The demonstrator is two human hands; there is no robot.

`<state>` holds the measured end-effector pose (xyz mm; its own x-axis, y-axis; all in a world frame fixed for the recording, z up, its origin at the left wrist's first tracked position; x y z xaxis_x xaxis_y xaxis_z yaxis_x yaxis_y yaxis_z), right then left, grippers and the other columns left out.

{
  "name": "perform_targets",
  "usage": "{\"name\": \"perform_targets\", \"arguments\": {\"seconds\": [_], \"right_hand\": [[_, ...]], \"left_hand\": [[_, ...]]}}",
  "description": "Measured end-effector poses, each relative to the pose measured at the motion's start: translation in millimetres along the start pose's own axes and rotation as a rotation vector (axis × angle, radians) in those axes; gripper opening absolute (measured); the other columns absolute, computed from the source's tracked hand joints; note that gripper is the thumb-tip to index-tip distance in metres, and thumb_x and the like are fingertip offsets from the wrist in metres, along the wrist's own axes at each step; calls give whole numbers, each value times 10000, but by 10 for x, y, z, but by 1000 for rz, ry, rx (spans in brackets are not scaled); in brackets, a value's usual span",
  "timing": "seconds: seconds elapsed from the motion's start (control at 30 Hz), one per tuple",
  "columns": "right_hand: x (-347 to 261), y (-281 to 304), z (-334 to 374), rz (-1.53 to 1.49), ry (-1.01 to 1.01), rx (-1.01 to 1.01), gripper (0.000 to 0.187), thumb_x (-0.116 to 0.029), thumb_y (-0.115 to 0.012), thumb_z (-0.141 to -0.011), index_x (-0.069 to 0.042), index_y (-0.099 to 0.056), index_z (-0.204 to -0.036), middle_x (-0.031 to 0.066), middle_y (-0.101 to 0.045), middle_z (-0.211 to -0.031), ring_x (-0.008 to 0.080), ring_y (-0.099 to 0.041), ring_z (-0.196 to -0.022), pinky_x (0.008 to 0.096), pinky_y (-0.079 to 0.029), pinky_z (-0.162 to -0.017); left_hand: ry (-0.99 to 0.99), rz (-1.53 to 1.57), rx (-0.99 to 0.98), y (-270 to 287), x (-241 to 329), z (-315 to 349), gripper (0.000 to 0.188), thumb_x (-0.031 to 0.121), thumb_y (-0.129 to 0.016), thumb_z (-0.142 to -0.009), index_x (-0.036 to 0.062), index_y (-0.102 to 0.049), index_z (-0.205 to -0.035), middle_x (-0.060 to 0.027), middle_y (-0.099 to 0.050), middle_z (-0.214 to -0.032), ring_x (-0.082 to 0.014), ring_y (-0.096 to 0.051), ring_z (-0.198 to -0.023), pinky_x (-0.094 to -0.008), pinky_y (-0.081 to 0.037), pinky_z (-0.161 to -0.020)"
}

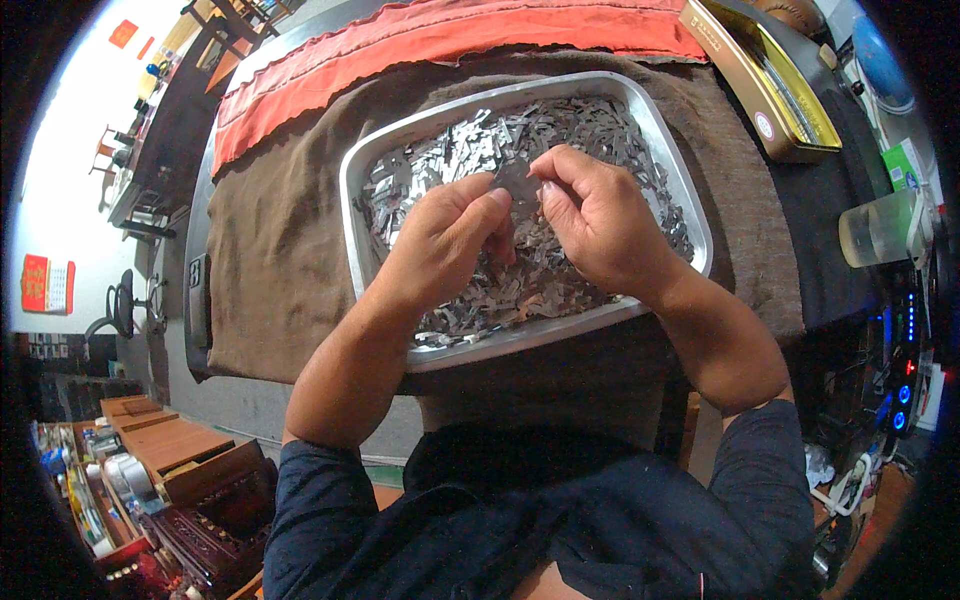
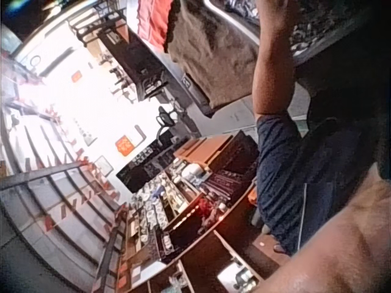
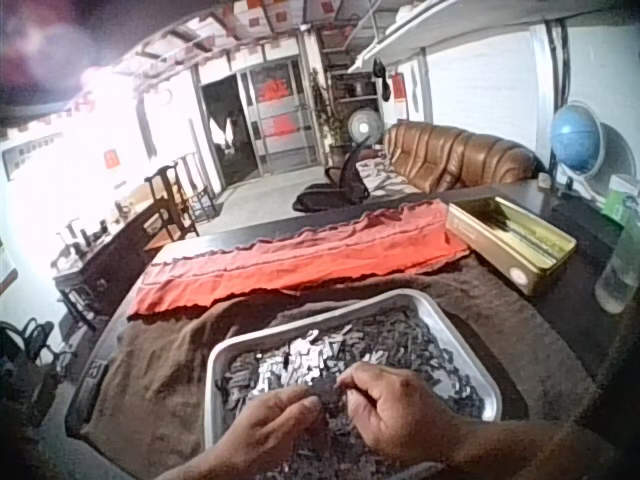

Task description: The person repeatedly picks up small dark fragments from a white tray, separates them by hand, and returns them to the tray. The hands work over the tray for the entire clip, occasionally shifting the pile and handling individual pieces one at a time.

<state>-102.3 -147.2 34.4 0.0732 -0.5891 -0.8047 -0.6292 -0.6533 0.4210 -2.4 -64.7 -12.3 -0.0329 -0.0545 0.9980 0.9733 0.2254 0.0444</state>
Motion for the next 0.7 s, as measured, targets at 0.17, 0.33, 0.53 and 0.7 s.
{"name": "perform_targets", "arguments": {"seconds": [0.17,0.33,0.53,0.7], "right_hand": [[-5,1,-4,3,3,-2,106,-35,-576,-924,32,-620,-993,257,-669,-855,420,-692,-805,445,-541,-701],[80,11,-3,-92,-126,18,128,-102,-600,-959,23,-622,-974,228,-667,-795,376,-703,-761,421,-532,-670],[55,-101,44,-122,-158,-122,243,-239,-567,-1047,-9,-602,-974,39,-558,-720,94,-512,-690,291,-452,-619],[105,-48,4,-45,-156,-80,252,-251,-602,-1033,-23,-586,-926,12,-545,-721,66,-497,-699,277,-442,-619]], "left_hand": [[3,5,6,5,-11,5,334,256,-476,-1067,44,-560,-822,-57,-608,-729,-155,-607,-698,-297,-489,-679],[-9,-19,-3,3,-3,0,337,261,-474,-1070,41,-570,-834,-56,-617,-739,-148,-609,-704,-293,-491,-679],[1,-66,-22,-21,-3,12,353,282,-481,-1074,28,-590,-853,-58,-631,-747,-140,-611,-704,-287,-494,-677],[-10,-41,-25,-39,7,12,362,287,-487,-1073,27,-591,-843,-56,-630,-735,-139,-609,-697,-286,-493,-674]]}}
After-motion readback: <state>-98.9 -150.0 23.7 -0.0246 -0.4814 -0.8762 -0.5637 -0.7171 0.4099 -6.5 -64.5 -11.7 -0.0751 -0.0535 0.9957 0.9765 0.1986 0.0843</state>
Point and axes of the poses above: each hand's wrist, its own z-axis away from the middle knuckle, its own y-axis out of the back of the hand, x = y × z, the point moved 10 cm from there along -z, towards the middle knuckle
